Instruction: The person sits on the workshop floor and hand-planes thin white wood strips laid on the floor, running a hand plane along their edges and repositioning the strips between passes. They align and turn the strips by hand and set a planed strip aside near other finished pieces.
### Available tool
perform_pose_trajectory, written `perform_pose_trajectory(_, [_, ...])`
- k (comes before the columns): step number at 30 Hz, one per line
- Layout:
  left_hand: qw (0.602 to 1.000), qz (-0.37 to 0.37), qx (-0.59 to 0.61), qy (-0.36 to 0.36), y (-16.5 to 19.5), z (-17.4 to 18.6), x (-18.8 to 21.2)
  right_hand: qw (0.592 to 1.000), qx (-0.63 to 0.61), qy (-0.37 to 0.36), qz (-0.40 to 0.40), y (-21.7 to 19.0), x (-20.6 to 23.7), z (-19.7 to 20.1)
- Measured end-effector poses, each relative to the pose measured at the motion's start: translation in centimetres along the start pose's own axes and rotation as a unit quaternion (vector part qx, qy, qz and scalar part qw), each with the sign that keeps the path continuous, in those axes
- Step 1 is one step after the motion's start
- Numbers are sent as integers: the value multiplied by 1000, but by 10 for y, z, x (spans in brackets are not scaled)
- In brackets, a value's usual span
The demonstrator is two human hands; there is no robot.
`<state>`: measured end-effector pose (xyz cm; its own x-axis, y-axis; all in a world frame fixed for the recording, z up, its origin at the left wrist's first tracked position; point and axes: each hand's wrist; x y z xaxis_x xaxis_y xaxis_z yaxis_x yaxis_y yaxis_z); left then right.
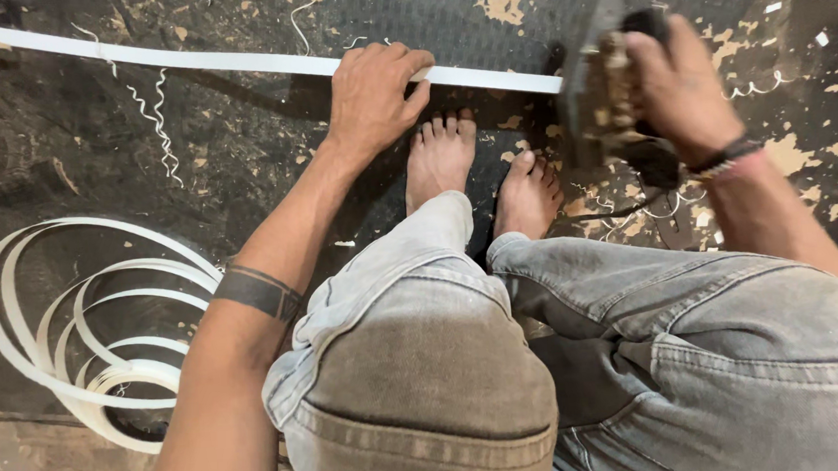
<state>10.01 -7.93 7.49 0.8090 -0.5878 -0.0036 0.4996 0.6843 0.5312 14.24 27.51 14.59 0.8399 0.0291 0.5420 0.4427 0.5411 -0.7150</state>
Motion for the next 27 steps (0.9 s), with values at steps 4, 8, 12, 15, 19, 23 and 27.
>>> perform_pose_trajectory(4, [998, -39, -30, -28, -7, 12, -3, 997, -5, -70, 14, -37, -32, -49])
perform_pose_trajectory(8, [989, -79, -113, -57, -27, 38, 2, 987, -15, -115, 114, -66, -57, -88])
perform_pose_trajectory(12, [983, -80, -149, -78, -36, 46, 9, 978, 51, -86, 184, -72, -65, -99])
perform_pose_trajectory(15, [983, -103, -139, -64, -29, 40, 8, 984, 59, -89, 145, -68, -54, -84])
perform_pose_trajectory(19, [975, -151, -145, -75, -1, 21, -6, 993, -31, -110, -2, -58, -21, -47])
perform_pose_trajectory(23, [981, -140, -111, -70, 42, -20, -28, 998, -19, -56, 0, -25, 12, 4])
perform_pose_trajectory(27, [990, -100, -62, -73, 56, -35, -37, 999, -33, 10, -31, 45, 44, 66])
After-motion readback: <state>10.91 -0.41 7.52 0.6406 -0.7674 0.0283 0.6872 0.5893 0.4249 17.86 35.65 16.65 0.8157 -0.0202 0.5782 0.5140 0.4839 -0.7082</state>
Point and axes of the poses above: each hand's wrist, its own x-axis away from the middle knuckle, its own z-axis out of the back of the hand, y = z × x, and after that the axes turned 11 degrees about -y, right-handed
